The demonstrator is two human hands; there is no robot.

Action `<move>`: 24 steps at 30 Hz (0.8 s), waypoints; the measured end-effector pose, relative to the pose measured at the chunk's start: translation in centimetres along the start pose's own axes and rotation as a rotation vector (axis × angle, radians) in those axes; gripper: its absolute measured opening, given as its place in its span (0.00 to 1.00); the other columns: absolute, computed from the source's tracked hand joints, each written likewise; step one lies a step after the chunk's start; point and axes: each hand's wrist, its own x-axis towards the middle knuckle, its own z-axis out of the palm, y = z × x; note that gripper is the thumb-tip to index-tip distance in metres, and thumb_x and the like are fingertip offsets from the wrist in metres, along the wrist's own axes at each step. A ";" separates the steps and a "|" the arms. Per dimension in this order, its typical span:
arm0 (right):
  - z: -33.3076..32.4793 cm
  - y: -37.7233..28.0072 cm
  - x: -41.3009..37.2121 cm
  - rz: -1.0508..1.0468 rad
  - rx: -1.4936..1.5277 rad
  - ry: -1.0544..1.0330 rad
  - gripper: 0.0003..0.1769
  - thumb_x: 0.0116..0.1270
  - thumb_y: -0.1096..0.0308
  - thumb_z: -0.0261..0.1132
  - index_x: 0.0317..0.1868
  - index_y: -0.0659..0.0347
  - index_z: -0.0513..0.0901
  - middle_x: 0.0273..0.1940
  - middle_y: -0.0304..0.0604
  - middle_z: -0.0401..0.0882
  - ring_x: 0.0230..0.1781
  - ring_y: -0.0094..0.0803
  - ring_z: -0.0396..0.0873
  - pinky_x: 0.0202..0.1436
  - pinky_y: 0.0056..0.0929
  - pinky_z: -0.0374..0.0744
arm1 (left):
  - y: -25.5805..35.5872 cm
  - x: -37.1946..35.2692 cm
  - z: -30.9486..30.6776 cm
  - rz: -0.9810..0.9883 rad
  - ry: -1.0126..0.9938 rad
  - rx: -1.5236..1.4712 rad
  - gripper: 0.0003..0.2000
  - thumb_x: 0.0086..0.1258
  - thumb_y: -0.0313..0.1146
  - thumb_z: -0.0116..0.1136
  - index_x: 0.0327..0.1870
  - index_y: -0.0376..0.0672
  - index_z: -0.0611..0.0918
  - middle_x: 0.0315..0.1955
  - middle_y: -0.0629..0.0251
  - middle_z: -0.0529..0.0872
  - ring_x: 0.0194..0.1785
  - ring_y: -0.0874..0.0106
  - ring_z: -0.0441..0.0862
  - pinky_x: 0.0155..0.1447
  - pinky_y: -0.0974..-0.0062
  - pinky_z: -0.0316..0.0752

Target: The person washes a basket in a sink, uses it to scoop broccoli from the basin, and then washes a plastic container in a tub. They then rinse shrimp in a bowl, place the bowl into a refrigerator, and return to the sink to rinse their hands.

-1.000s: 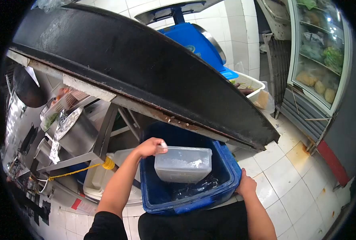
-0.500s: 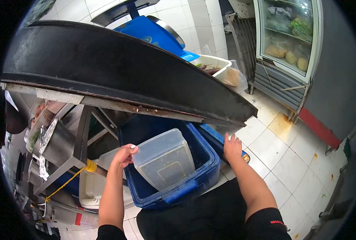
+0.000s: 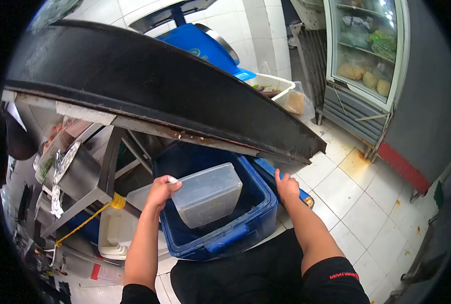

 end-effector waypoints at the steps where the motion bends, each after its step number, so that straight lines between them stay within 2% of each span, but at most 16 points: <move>1: -0.1 0.1 -0.2 -0.013 -0.013 0.007 0.31 0.66 0.70 0.51 0.69 0.50 0.55 0.42 0.50 0.72 0.39 0.45 0.79 0.40 0.42 0.80 | 0.2 -0.1 0.1 0.021 0.009 0.023 0.09 0.56 0.32 0.69 0.27 0.41 0.79 0.18 0.73 0.75 0.20 0.83 0.65 0.24 0.81 0.56; 3: -1.8 0.7 -1.8 -0.038 -0.021 -0.074 0.36 0.61 0.72 0.58 0.69 0.51 0.54 0.44 0.51 0.72 0.39 0.46 0.79 0.41 0.41 0.80 | 0.3 -0.5 -0.2 0.017 0.022 0.033 0.09 0.55 0.32 0.69 0.27 0.40 0.79 0.18 0.73 0.76 0.21 0.82 0.65 0.24 0.81 0.57; 4: -3.3 1.4 -3.0 -0.072 -0.026 -0.102 0.44 0.54 0.73 0.65 0.69 0.52 0.53 0.45 0.53 0.73 0.40 0.47 0.79 0.43 0.40 0.80 | 0.5 -0.7 -0.3 -0.017 0.020 0.007 0.08 0.55 0.29 0.69 0.27 0.39 0.79 0.20 0.72 0.78 0.23 0.82 0.69 0.28 0.80 0.62; 5: -5.2 1.9 -4.2 -0.075 -0.042 -0.116 0.44 0.54 0.73 0.65 0.69 0.52 0.53 0.45 0.53 0.73 0.40 0.47 0.79 0.43 0.40 0.80 | 1.2 -0.7 -0.4 -0.045 0.015 -0.018 0.07 0.55 0.27 0.69 0.27 0.38 0.80 0.22 0.71 0.80 0.26 0.81 0.72 0.32 0.80 0.68; 7: -9.3 3.0 -6.0 -0.081 -0.022 -0.233 0.48 0.50 0.72 0.69 0.69 0.54 0.53 0.46 0.55 0.72 0.42 0.48 0.79 0.45 0.39 0.80 | 0.4 -0.7 -0.4 -0.015 0.052 -0.013 0.07 0.55 0.27 0.69 0.26 0.39 0.79 0.23 0.70 0.81 0.27 0.81 0.74 0.33 0.79 0.69; 11: -16.6 5.6 -8.4 -0.097 -0.087 -0.388 0.48 0.49 0.70 0.69 0.69 0.56 0.53 0.47 0.56 0.73 0.44 0.49 0.79 0.46 0.38 0.80 | 3.4 -3.2 -0.5 -0.095 0.017 -0.028 0.08 0.55 0.28 0.69 0.26 0.39 0.80 0.23 0.68 0.83 0.27 0.79 0.77 0.33 0.78 0.71; 13: -21.0 7.5 -10.5 -0.067 -0.076 -0.492 0.52 0.42 0.68 0.72 0.68 0.60 0.53 0.46 0.57 0.74 0.43 0.49 0.80 0.43 0.40 0.80 | 5.5 -4.4 -0.9 -0.065 0.042 0.188 0.09 0.54 0.32 0.70 0.28 0.40 0.80 0.24 0.66 0.84 0.27 0.77 0.79 0.34 0.77 0.71; 14: -23.3 8.4 -11.4 -0.063 -0.086 -0.495 0.52 0.42 0.68 0.72 0.68 0.60 0.53 0.46 0.57 0.74 0.43 0.49 0.80 0.43 0.40 0.80 | 5.8 -4.5 -1.1 -0.062 0.048 0.189 0.11 0.52 0.35 0.70 0.29 0.41 0.81 0.24 0.64 0.84 0.27 0.74 0.80 0.35 0.75 0.72; 17: -30.7 11.1 -12.9 -0.051 -0.154 -0.585 0.50 0.42 0.65 0.72 0.67 0.61 0.57 0.46 0.58 0.75 0.43 0.48 0.80 0.43 0.39 0.80 | 12.9 -7.0 -1.5 -0.115 0.047 0.239 0.11 0.51 0.37 0.70 0.29 0.41 0.82 0.25 0.63 0.85 0.30 0.71 0.82 0.37 0.73 0.73; 20: -36.0 14.0 -13.6 -0.090 -0.257 -0.700 0.48 0.41 0.61 0.73 0.65 0.61 0.62 0.43 0.54 0.80 0.46 0.44 0.81 0.45 0.38 0.80 | 14.9 -8.5 -1.9 -0.097 0.075 0.285 0.12 0.50 0.38 0.70 0.29 0.42 0.82 0.26 0.62 0.85 0.31 0.67 0.83 0.38 0.72 0.73; 21: -38.6 14.5 -13.4 -0.084 -0.267 -0.690 0.48 0.41 0.61 0.73 0.65 0.61 0.62 0.43 0.54 0.80 0.46 0.44 0.81 0.45 0.38 0.80 | 15.7 -9.2 -2.1 -0.082 0.084 0.299 0.12 0.49 0.39 0.71 0.29 0.42 0.82 0.27 0.61 0.85 0.31 0.64 0.83 0.38 0.71 0.73; 24: -46.2 16.0 -13.4 -0.085 -0.377 -0.790 0.45 0.40 0.59 0.73 0.61 0.59 0.66 0.41 0.50 0.81 0.43 0.45 0.82 0.44 0.37 0.79 | 18.1 -10.6 -3.0 -0.089 0.081 0.279 0.13 0.49 0.39 0.71 0.29 0.42 0.82 0.26 0.61 0.85 0.31 0.64 0.82 0.38 0.70 0.73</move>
